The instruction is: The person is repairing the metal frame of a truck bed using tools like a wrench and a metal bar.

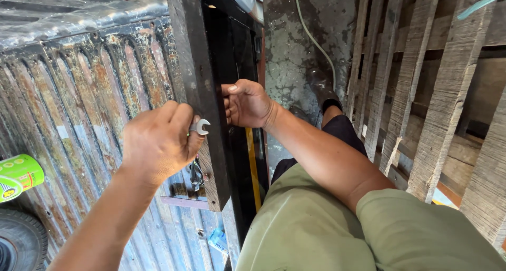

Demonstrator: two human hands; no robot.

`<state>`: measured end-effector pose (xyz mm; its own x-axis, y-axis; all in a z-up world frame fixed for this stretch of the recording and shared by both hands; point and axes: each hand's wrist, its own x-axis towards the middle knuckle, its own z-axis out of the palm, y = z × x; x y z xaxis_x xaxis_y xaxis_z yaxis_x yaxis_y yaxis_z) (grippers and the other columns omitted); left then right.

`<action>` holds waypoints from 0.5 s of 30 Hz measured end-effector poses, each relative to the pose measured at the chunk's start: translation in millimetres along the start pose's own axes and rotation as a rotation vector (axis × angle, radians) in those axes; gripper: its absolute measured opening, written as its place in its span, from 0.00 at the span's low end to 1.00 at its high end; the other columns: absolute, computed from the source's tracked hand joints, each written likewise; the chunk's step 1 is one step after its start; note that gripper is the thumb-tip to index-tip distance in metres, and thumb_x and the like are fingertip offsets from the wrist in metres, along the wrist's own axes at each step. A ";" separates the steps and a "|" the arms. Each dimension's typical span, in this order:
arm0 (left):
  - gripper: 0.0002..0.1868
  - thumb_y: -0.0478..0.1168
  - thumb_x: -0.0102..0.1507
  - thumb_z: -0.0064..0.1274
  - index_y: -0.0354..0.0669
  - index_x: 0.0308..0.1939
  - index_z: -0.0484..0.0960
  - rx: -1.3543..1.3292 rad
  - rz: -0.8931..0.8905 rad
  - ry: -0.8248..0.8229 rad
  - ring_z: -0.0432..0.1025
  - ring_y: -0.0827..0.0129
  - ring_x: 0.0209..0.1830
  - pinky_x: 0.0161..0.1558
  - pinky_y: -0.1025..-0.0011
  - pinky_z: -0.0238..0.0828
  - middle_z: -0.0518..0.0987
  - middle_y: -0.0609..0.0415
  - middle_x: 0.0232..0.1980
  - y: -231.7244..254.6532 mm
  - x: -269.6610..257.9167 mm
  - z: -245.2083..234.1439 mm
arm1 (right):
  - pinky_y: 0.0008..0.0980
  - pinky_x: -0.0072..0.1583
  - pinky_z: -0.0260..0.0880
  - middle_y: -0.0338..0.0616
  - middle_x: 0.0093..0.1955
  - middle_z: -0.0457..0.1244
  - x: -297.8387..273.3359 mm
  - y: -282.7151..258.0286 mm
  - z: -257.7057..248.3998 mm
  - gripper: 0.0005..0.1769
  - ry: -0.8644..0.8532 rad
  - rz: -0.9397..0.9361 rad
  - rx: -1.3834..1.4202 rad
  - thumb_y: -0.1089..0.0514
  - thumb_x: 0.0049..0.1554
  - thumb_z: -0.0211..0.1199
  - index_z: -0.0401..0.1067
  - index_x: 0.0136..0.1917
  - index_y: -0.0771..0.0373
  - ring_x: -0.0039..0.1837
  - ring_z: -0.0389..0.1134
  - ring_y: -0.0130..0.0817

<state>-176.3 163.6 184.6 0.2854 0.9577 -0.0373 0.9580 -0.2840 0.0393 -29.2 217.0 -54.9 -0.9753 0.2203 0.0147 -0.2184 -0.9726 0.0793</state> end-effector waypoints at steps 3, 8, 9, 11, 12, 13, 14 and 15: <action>0.12 0.41 0.65 0.59 0.43 0.32 0.72 -0.081 -0.091 -0.028 0.68 0.59 0.20 0.23 0.61 0.65 0.70 0.52 0.28 2.1 -5.4 6.7 | 0.38 0.60 0.70 0.49 0.55 0.71 -0.8 -0.8 -3.4 0.28 0.004 -0.004 0.000 0.45 0.59 0.56 0.71 0.66 0.63 0.54 0.72 0.39; 0.10 0.39 0.61 0.58 0.42 0.32 0.72 -0.179 -0.219 -0.015 0.69 0.56 0.20 0.23 0.60 0.65 0.72 0.51 0.27 11.9 -12.2 8.0 | 0.38 0.61 0.69 0.49 0.55 0.71 -2.5 -1.9 1.7 0.29 -0.020 -0.002 -0.017 0.45 0.60 0.57 0.72 0.67 0.65 0.54 0.71 0.39; 0.12 0.40 0.64 0.59 0.43 0.32 0.72 -0.147 -0.232 -0.015 0.71 0.55 0.22 0.25 0.59 0.66 0.73 0.50 0.27 12.2 -12.8 7.8 | 0.38 0.61 0.69 0.49 0.55 0.71 -2.3 -3.3 7.0 0.30 0.001 -0.004 -0.033 0.45 0.58 0.57 0.72 0.66 0.65 0.55 0.71 0.38; 0.15 0.42 0.67 0.61 0.43 0.32 0.72 -0.119 -0.247 -0.014 0.72 0.53 0.24 0.27 0.59 0.67 0.74 0.49 0.28 15.8 -11.8 5.4 | 0.38 0.62 0.69 0.48 0.55 0.71 -2.6 -2.9 7.0 0.30 0.025 -0.005 -0.051 0.45 0.56 0.57 0.72 0.66 0.64 0.56 0.72 0.38; 0.14 0.43 0.65 0.62 0.41 0.37 0.73 -0.185 -0.315 0.008 0.73 0.54 0.24 0.27 0.60 0.69 0.77 0.49 0.30 18.8 -10.1 3.9 | 0.39 0.62 0.69 0.49 0.56 0.71 -3.0 -1.4 1.2 0.26 0.008 -0.004 -0.007 0.46 0.58 0.57 0.72 0.64 0.63 0.57 0.71 0.39; 0.16 0.45 0.63 0.64 0.40 0.42 0.75 -0.255 -0.386 0.028 0.75 0.54 0.25 0.28 0.61 0.71 0.80 0.49 0.33 22.5 -8.8 3.4 | 0.40 0.63 0.69 0.49 0.57 0.70 -4.7 0.4 -5.4 0.22 -0.006 -0.002 0.038 0.47 0.60 0.57 0.72 0.62 0.62 0.57 0.71 0.40; 0.16 0.45 0.63 0.64 0.40 0.42 0.75 -0.262 -0.389 0.030 0.75 0.54 0.25 0.28 0.61 0.71 0.80 0.49 0.33 24.0 -10.6 8.2 | 0.40 0.63 0.69 0.49 0.57 0.70 -5.6 -2.3 0.1 0.22 0.002 0.002 0.036 0.47 0.60 0.57 0.72 0.62 0.62 0.57 0.71 0.40; 0.18 0.42 0.63 0.62 0.38 0.49 0.72 -0.348 -0.434 0.039 0.77 0.57 0.28 0.31 0.64 0.72 0.81 0.48 0.37 25.5 -14.5 13.4 | 0.40 0.63 0.69 0.49 0.57 0.70 -6.0 -1.6 4.3 0.22 0.052 -0.004 -0.027 0.48 0.59 0.57 0.71 0.62 0.61 0.57 0.71 0.39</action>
<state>-155.7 141.9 172.7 -0.1410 0.9862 -0.0867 0.9200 0.1629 0.3565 -22.8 217.6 -50.8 -0.9746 0.2210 -0.0376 -0.2228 -0.9734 0.0526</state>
